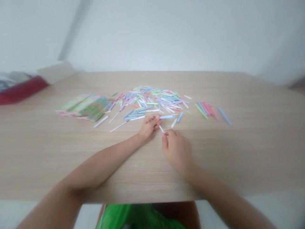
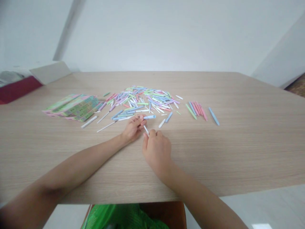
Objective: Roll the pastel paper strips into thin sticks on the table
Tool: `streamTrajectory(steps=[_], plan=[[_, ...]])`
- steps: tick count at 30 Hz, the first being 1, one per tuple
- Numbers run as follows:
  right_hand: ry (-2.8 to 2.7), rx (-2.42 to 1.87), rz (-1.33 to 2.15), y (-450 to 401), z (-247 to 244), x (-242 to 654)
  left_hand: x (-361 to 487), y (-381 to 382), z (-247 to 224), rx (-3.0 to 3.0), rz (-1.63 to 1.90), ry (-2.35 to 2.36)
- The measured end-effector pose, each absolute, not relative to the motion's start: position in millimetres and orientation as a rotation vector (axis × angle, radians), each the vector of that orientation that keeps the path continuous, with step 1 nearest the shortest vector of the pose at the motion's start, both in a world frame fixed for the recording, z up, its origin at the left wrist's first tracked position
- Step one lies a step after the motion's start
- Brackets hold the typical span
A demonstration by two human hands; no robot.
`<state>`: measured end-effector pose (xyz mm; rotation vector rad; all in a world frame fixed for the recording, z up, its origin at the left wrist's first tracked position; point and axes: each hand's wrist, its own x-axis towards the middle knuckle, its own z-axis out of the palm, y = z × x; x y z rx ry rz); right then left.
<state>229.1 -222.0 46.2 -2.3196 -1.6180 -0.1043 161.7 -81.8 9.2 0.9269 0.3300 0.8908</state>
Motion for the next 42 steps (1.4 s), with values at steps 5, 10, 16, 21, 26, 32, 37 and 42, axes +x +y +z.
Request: streamTrajectory(steps=[5,10,16,21,26,32,37,42], plan=[[-1.550,-2.357,0.052,-220,51,229,165,-101,3,0.951,0.827,0.328],[-1.582,-2.438,0.098,-217,52,233,172,-118,10,0.824,0.721,0.335],[-1.624,-2.468,0.098,-220,51,226,168,-99,11,0.671,0.627,0.397],[-1.611,-2.216,0.046,-228,39,216,153,-64,12,0.622,0.745,0.323],[-1.230,-1.442,-0.065,-222,30,237,150,-53,7,0.814,0.630,0.165],[-1.095,-1.066,-0.129,-210,35,249,152,-54,1,0.994,0.484,0.147],[-1.133,-1.078,-0.052,-210,30,248,153,-58,2,1.104,0.421,0.214],[-1.172,-1.083,-0.051,-208,27,250,152,-62,3,1.116,0.432,0.259]])
